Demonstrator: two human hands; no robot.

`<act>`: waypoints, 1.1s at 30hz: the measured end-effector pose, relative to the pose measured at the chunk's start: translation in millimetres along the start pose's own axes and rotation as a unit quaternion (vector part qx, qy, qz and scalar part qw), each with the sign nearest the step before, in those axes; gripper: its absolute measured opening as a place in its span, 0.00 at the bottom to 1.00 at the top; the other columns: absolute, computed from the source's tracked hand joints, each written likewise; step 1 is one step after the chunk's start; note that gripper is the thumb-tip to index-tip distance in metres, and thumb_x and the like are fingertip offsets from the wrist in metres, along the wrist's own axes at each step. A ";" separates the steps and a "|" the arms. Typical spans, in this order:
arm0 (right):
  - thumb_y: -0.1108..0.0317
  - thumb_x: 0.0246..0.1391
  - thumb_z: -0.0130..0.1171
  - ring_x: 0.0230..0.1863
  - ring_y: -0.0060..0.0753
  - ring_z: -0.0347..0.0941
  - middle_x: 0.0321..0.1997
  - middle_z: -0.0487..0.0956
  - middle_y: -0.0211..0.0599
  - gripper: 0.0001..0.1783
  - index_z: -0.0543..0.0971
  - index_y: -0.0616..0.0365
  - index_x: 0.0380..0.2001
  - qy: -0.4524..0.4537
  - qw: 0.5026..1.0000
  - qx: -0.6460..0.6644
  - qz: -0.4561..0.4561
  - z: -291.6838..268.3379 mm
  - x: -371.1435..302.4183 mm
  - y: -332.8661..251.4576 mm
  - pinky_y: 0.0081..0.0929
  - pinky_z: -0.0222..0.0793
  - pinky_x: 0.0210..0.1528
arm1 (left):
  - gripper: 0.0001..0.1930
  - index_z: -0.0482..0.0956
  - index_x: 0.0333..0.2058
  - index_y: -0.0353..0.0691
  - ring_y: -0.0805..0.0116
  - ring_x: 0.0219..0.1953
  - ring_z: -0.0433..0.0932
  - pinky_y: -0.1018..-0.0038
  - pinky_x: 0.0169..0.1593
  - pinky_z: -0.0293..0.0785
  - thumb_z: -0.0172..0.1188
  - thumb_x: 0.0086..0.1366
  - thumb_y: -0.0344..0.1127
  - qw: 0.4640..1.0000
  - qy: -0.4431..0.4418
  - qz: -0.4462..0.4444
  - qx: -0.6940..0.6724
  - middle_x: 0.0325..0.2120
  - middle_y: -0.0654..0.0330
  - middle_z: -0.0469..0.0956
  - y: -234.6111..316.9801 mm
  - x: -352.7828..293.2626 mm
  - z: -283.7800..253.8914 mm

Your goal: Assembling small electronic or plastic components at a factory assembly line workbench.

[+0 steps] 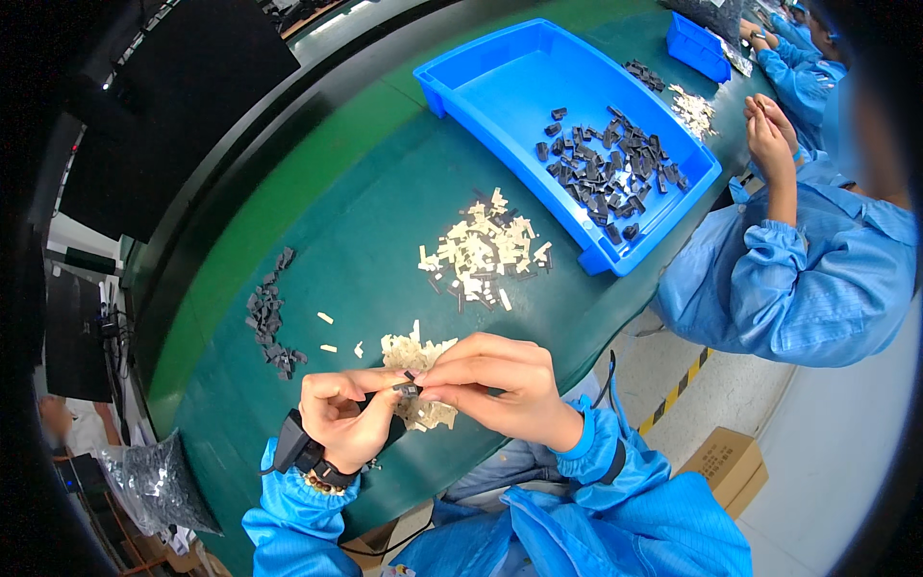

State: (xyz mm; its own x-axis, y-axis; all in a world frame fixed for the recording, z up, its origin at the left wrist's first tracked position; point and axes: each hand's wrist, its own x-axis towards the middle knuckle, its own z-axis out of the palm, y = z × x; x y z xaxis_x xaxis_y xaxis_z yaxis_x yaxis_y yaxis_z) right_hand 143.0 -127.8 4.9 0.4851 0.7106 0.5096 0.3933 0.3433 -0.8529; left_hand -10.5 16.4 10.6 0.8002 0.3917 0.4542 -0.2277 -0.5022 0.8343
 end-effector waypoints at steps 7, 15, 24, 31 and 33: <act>0.78 0.45 0.72 0.25 0.24 0.78 0.34 0.83 0.36 0.13 0.86 0.60 0.38 -0.006 0.998 -0.036 -0.049 3.9 -1.6 0.1 0.20 0.74 0.25 | 0.20 0.59 0.36 0.37 0.59 0.37 0.86 0.71 0.40 0.83 0.63 0.58 0.13 0.999 0.010 -0.044 0.016 0.30 0.43 0.84 6.3 1.3 2.1; 0.76 0.46 0.71 0.20 0.20 0.75 0.36 0.83 0.35 0.14 0.83 0.61 0.38 -0.014 0.991 -0.109 -0.070 8.1 -5.6 -6.7 0.17 0.72 0.21 | 0.14 0.70 0.33 0.34 0.68 0.36 0.86 0.76 0.39 0.82 0.68 0.55 0.16 0.997 -0.008 -0.015 0.080 0.31 0.49 0.85 5.5 -0.6 1.2; 0.80 0.45 0.70 0.23 0.22 0.72 0.32 0.82 0.32 0.12 0.84 0.58 0.36 0.246 0.895 -0.367 -0.063 -56.4 33.3 -18.1 0.18 0.68 0.24 | 0.16 0.68 0.39 0.33 0.62 0.41 0.86 0.72 0.45 0.82 0.66 0.58 0.16 0.998 -0.007 -0.048 0.042 0.35 0.48 0.85 -2.1 8.8 5.8; 0.77 0.50 0.67 0.34 0.32 0.76 0.44 0.78 0.37 0.14 0.83 0.55 0.41 0.175 0.886 -0.430 0.002 -76.0 52.8 -18.9 0.27 0.71 0.31 | 0.12 0.77 0.39 0.34 0.66 0.37 0.84 0.75 0.40 0.82 0.67 0.58 0.19 0.999 0.013 -0.038 0.006 0.35 0.56 0.84 -6.1 13.0 13.6; 0.78 0.51 0.65 0.32 0.37 0.77 0.40 0.78 0.36 0.11 0.82 0.56 0.39 0.092 0.924 -0.371 0.015 -56.8 48.4 -19.1 0.29 0.74 0.33 | 0.11 0.78 0.39 0.34 0.67 0.37 0.84 0.75 0.39 0.81 0.67 0.58 0.19 0.999 0.006 -0.047 0.007 0.36 0.56 0.84 -3.0 13.3 11.6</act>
State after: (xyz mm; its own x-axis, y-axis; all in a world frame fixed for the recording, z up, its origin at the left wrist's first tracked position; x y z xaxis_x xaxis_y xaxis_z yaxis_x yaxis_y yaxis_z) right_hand 203.3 -134.8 52.3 0.6013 0.5737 0.5561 0.7721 -0.2380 -0.5892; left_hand 7.3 14.1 10.5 0.8111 0.4472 0.3770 -0.1432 -0.4731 0.8693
